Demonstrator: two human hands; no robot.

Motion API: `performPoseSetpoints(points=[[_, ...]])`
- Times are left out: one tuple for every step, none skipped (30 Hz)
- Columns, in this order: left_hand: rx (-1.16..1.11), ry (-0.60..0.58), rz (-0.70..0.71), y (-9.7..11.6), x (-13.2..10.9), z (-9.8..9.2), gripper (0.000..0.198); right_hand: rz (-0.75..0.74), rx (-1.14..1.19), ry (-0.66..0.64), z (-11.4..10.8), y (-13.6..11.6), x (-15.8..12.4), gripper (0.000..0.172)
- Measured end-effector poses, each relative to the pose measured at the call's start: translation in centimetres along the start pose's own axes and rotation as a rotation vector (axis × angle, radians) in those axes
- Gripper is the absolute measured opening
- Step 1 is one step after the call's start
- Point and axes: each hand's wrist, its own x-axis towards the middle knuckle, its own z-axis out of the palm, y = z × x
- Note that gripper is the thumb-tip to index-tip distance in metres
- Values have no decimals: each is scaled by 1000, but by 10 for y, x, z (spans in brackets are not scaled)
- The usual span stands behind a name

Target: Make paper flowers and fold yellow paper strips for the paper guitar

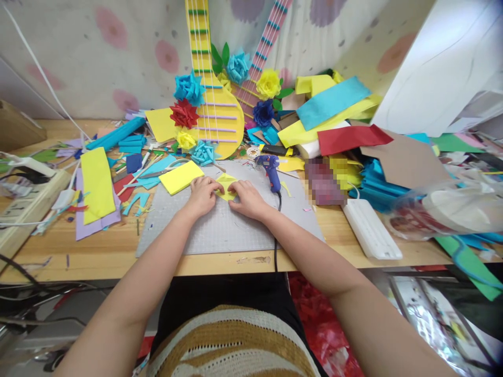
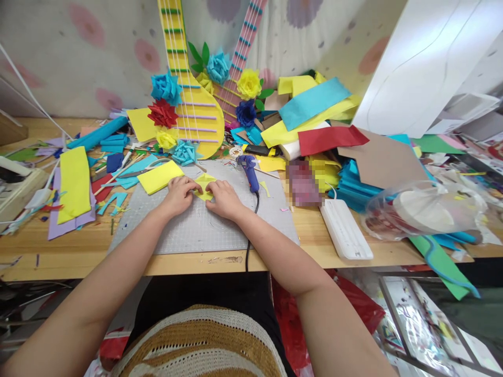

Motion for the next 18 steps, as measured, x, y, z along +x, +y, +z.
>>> performPoseSetpoints(points=[[-3,0,0,0,0,0,36,0,-1,2,0,0,0,23],[-4,1,-2,0,0,0,33,1,0,3,0,1,0,23],[-2,3,-6,1,0,0,29,4,3,4,0,1,0,24],[2,7,-11,1,0,-1,25,6,9,5,0,2,0,24],[8,12,-14,2,-1,-1,21,8,17,4,0,2,0,24],[14,16,-11,3,-1,-2,18,8,28,5,0,3,0,23],[21,17,-8,4,-2,-2,16,6,43,8,0,4,0,22],[29,18,-5,6,-2,-2,15,5,60,14,1,4,1,20],[37,16,-6,7,-3,-3,13,6,76,20,1,5,1,19],[44,14,-11,8,-3,-3,13,10,91,25,1,5,2,18],[51,9,-20,9,-4,-3,14,16,102,24,0,5,3,19],[57,6,-33,11,-4,-4,15,23,108,19,0,5,4,20],[60,2,-44,12,-4,-4,17,31,111,12,0,5,4,22],[62,-3,-53,13,-4,-4,20,37,112,5,-1,4,5,22],[61,-8,-61,14,-4,-5,22,41,111,-1,-1,4,5,23],[60,-13,-64,15,-4,-5,25,43,110,-2,-1,4,5,23],[60,-18,-63,16,-4,-6,28,43,108,-1,-1,3,6,23],[61,-23,-56,16,-4,-6,29,41,106,1,-1,3,6,22]])
